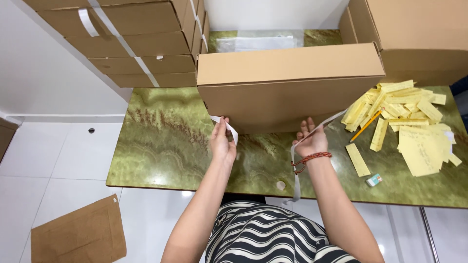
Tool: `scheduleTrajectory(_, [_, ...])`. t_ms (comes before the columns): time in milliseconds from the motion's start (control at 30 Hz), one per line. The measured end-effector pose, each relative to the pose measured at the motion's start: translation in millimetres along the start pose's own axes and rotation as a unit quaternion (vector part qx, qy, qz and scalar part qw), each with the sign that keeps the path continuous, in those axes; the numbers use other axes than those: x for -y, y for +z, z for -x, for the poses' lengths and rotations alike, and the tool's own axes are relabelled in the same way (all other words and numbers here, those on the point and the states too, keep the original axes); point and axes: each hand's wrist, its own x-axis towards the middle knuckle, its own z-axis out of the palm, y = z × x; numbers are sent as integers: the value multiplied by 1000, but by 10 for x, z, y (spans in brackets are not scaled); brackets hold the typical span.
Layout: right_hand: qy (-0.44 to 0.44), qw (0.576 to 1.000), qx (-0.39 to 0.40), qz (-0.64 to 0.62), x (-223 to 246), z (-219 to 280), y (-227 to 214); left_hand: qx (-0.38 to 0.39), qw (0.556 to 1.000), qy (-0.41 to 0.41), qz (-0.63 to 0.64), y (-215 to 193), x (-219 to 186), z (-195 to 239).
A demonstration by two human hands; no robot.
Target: The person ties a white ribbon around a brown cardboard box, creating a bow on top. They then pick up a yellow sticky note, write on it with a pencil, and place it on the box. Finally, the person stacks the wrapped box onto a pile of similar boxes.
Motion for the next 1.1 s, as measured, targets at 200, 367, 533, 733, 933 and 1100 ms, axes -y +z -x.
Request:
scheduleTrajectory(200, [-286,937,-84,183,-195,313,176,31,997,-67,-6,45,278,6])
scheduleTrajectory(367, [-373,885,-81,266,-134,465,74,64,992,-104,22,189,316,210])
scheduleTrajectory(533, [-419,841,-121,319,27,435,-276,79,991,-111,4,277,257,331])
scheduleTrajectory(733, [-495,793,-161,316,357,537,-705,102,986,-132,5,313,256,357])
scheduleTrajectory(933, [-586,695,-212,359,426,782,-753,100,984,-150,15,192,336,307])
scheduleTrajectory(1100, [-653,575,-192,453,133,939,-380,156,966,-201,53,113,405,269])
